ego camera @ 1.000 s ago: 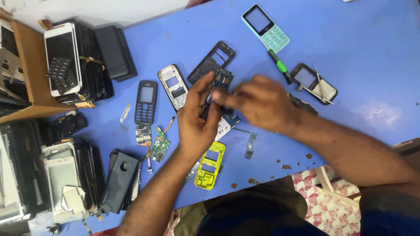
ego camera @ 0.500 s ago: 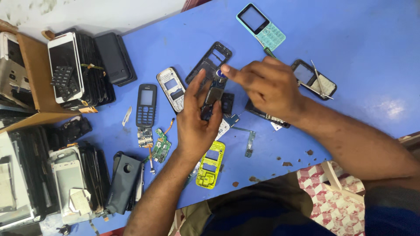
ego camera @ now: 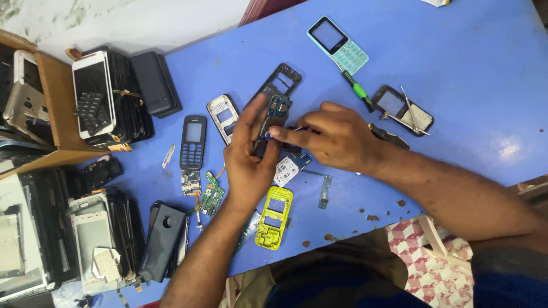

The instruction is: The person uses a small screwdriver to remove screws from a mobile phone circuit board and then uses a plastic pry tool to separate the keypad from the phone casing. The person handles multiple disassembled phone parts on a blue workbench.

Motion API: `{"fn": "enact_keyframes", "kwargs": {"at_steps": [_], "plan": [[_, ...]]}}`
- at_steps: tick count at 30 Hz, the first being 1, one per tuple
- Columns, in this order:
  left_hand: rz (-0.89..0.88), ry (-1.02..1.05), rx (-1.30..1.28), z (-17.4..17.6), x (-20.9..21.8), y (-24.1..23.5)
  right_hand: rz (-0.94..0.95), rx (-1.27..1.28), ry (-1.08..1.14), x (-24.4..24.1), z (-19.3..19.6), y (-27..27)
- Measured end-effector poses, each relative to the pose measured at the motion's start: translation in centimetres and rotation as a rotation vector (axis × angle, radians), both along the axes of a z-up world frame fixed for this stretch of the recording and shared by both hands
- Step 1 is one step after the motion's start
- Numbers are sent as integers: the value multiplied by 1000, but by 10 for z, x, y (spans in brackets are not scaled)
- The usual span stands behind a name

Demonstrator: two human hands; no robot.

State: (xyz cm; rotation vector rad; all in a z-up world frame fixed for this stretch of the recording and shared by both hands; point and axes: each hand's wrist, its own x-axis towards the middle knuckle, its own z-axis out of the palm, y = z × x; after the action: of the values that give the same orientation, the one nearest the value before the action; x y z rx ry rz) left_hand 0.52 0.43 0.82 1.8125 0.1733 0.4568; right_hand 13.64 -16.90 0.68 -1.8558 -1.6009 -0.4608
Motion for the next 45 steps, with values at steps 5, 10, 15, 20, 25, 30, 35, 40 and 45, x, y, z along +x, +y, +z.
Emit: {"fn": "enact_keyframes", "kwargs": {"at_steps": [5, 10, 15, 20, 25, 30, 35, 40, 45], "plan": [[-89, 95, -416, 4, 0, 3, -150, -6, 113, 2, 1, -5], [-23, 104, -463, 11, 5, 5, -14, -19, 7, 2, 1, -3], [-55, 110, -626, 11, 3, 6, -145, 21, 144, -1, -1, -5], [-30, 136, -592, 9, 3, 7, -86, 19, -9, -5, 3, 0], [-40, 103, -600, 8, 4, 7, -74, -4, 12, -3, 11, 0], [-33, 124, -515, 7, 3, 5, -93, -40, 14, -5, 8, -1], [-31, 100, -561, 12, 1, 8, -49, -61, -27, -4, 6, -1], [-89, 52, -759, 15, 1, 11, -97, -55, 60, -4, 4, -2], [-113, 11, -855, 15, 2, 10, -36, -28, -4, -8, 1, -1]]}}
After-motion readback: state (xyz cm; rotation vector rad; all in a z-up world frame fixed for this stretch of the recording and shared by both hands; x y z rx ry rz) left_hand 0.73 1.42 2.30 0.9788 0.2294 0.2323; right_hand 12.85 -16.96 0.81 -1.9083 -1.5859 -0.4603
